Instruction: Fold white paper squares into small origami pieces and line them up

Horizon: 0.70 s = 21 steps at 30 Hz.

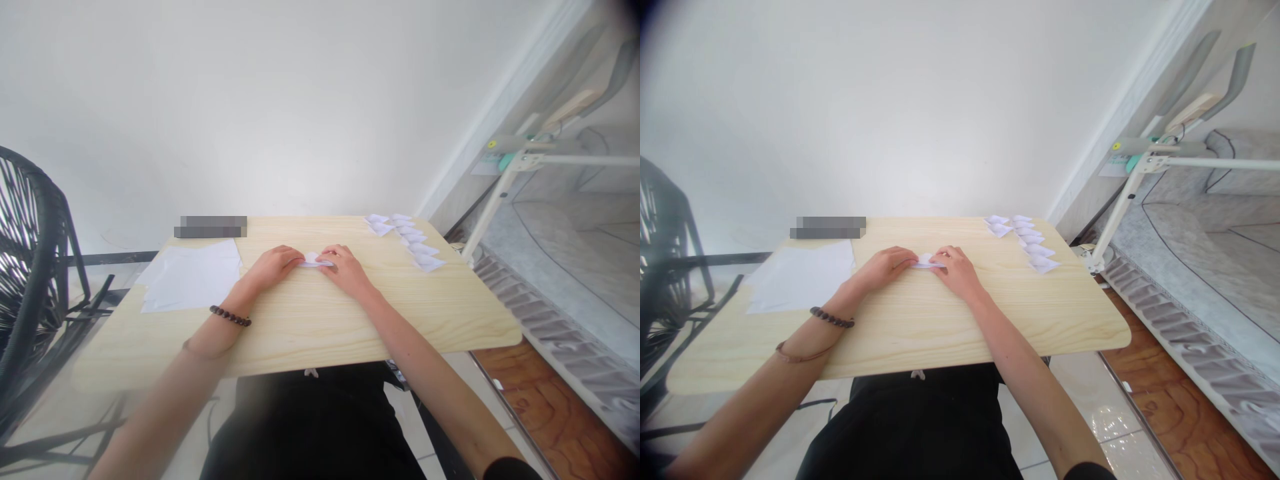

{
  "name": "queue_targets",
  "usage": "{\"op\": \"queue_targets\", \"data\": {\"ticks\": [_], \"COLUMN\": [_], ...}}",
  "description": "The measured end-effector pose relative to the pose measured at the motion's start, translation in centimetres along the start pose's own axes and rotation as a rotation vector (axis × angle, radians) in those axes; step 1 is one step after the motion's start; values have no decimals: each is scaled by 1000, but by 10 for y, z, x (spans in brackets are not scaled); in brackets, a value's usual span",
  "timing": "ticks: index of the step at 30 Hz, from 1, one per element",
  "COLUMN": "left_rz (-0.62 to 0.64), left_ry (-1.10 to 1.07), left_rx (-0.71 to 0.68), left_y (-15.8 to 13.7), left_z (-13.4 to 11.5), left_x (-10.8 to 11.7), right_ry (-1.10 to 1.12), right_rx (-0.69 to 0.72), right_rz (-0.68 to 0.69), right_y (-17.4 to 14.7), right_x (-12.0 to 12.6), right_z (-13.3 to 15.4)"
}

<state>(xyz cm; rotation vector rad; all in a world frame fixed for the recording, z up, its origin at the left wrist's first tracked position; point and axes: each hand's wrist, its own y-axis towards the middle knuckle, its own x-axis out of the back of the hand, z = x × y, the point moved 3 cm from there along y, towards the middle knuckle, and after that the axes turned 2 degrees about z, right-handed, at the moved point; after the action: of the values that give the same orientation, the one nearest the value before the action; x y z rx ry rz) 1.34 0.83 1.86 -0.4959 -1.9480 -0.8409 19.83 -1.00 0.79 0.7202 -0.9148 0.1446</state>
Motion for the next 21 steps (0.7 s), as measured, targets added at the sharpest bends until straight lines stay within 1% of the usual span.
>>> {"op": "queue_targets", "data": {"ticks": [4, 10, 21], "left_rz": [-68, -192, -283], "left_ry": [-21, -48, -113], "left_rx": [-25, -118, -160], "left_y": [0, 3, 3], "left_z": [-5, -16, -24], "left_x": [3, 7, 11], "right_ry": [-63, -109, -136], "right_rx": [64, 138, 181], "right_rz": [-56, -99, -107], "right_y": [3, 5, 5], "right_x": [4, 5, 8], "right_z": [7, 19, 26]}}
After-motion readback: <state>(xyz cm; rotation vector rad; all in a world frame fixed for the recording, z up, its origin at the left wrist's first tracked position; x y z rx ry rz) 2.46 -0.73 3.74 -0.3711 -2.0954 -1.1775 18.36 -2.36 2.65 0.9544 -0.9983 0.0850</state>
